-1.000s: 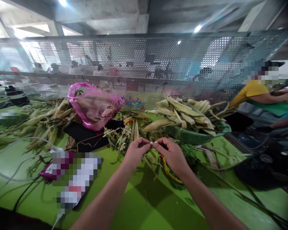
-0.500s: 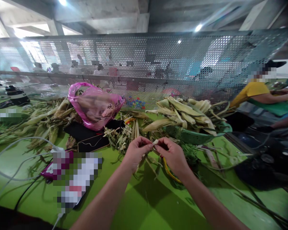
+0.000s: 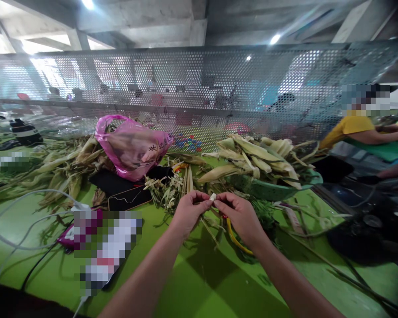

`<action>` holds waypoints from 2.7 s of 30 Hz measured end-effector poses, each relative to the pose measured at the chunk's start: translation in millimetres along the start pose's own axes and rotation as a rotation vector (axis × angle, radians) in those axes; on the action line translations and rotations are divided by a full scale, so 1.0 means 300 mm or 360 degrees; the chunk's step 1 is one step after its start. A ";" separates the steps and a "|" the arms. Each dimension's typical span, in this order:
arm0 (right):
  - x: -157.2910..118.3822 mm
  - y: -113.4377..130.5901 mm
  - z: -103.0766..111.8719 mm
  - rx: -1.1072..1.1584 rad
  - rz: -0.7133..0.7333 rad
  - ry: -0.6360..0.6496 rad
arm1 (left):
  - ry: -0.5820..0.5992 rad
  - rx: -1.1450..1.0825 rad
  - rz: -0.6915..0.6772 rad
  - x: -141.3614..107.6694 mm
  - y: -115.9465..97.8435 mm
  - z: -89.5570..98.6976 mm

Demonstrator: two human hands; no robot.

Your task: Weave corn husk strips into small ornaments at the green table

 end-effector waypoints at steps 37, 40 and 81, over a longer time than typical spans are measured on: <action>-0.027 0.176 0.291 0.0184 0.0452 -0.0680 | -0.0051 -0.0103 0.0080 -0.006 -0.010 0.003; -0.171 0.291 0.612 0.0380 0.0944 -0.1452 | -0.0097 -0.0141 0.0044 -0.002 -0.037 0.025; 0.212 -0.072 -0.230 -0.1010 0.0239 0.0474 | 0.1089 0.1593 -0.0041 -0.090 0.069 -0.128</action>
Point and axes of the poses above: each hand's wrist, its own x-axis towards the middle knuckle, its own z-axis out of the back of the hand, y = z × x, the point moved 10 cm from there along x, towards the middle knuckle, and after that the axes turned 2 degrees about -z, right-handed, at the moved point
